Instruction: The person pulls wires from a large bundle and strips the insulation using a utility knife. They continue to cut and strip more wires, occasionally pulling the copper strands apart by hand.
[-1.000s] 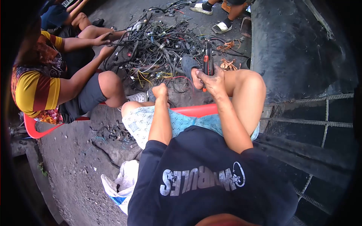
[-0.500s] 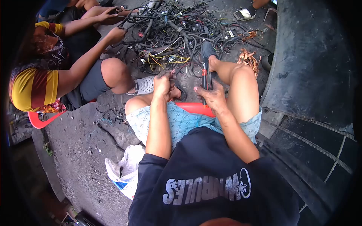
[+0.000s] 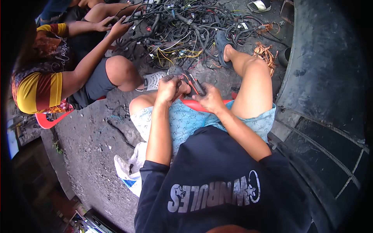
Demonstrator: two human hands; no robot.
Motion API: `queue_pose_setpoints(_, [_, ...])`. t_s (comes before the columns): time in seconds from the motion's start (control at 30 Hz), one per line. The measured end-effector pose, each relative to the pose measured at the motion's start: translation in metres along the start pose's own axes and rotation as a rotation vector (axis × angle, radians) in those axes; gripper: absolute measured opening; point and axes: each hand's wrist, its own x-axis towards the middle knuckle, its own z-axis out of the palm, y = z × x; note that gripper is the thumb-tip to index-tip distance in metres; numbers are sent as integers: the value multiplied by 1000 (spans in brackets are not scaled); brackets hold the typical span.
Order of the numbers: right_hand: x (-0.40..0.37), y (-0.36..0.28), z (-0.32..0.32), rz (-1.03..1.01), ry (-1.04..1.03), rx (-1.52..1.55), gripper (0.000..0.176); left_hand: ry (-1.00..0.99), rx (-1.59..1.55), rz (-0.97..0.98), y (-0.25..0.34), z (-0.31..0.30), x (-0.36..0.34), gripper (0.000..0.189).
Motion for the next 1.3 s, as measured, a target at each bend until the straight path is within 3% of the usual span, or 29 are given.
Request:
queue_pose_setpoints(0.13, [-9, -2, 1, -95, 62, 29, 37, 26, -13, 119, -2, 13, -4, 18])
queue_pose_setpoints(0.37, [-8, 8, 9, -147, 116, 31, 32, -29, -100, 143, -16, 10, 4, 20])
queue_pose_setpoints(0.67, [-3, 6, 11, -151, 203, -91, 34, 90, -42, 240, -18, 19, -2, 11])
queue_pose_setpoints(0.9, [6, 4, 3, -131, 126, 1, 38, 22, -95, 232, -27, 13, 10, 13])
queue_pose_setpoints(0.97, [8, 5, 2, -121, 106, 5, 39, 96, 108, 397, -31, 13, 17, 15])
queue_pose_setpoints(1.2, [19, 12, 3, -79, 61, 33, 39, 103, 172, 339, -27, 6, 16, 15])
queue_pose_setpoints(1.3, [26, 13, 7, -97, 56, 12, 40, 170, 314, 470, -34, 0, 27, 15])
